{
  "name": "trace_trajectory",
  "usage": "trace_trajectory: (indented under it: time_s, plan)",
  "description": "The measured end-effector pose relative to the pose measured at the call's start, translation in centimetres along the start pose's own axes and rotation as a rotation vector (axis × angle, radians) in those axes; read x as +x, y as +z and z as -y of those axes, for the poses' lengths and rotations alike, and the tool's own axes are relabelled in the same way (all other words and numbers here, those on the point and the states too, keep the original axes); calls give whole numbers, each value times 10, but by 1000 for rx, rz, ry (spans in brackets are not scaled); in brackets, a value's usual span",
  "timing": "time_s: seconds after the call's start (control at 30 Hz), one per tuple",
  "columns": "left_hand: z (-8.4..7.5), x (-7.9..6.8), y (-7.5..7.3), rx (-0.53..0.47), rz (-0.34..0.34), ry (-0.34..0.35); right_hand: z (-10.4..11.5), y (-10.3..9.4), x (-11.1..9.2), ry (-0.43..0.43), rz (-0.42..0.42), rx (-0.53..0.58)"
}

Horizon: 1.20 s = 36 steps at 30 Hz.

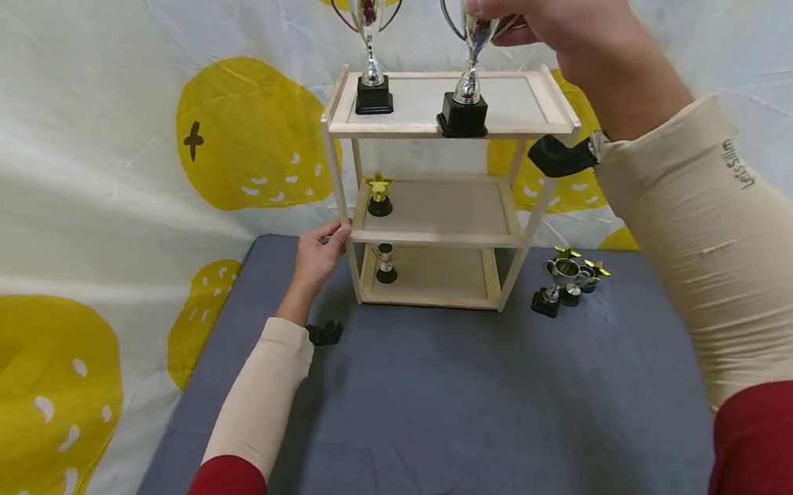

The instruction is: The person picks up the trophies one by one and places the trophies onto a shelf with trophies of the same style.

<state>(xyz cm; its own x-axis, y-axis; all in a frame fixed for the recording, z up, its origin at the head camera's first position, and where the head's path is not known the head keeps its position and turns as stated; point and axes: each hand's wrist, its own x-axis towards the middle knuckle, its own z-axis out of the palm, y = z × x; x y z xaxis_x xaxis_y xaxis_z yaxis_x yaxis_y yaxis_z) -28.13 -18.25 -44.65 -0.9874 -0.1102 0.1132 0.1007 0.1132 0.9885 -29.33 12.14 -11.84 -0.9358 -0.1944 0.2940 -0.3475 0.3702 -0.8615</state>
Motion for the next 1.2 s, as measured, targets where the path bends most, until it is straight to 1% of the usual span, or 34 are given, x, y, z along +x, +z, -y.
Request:
trace_trajectory:
  time_s: [0.13,0.23,0.43,0.6,0.7,0.93,1.2]
  plan:
    - [4,-2,2,-8,9,-18,-4,6,4,41,-20,52]
    - [5,-3,1,-10,3,-22,-5,10,8,54,-29,80]
    - [3,-2,-1,-12,-9,-7,-2,15,16,75,-46,37]
    - [2,-3,-2,-27,-7,-12,-1,17,23,102,-50,7]
    - [2,-3,-3,-24,1,-4,-1,18,27,114,-46,-5]
    - [1,-3,-3,-6,9,11,-4,20,36,106,-28,-20]
    - [-1,-2,-3,-23,7,16,-4,23,43,104,-13,-13]
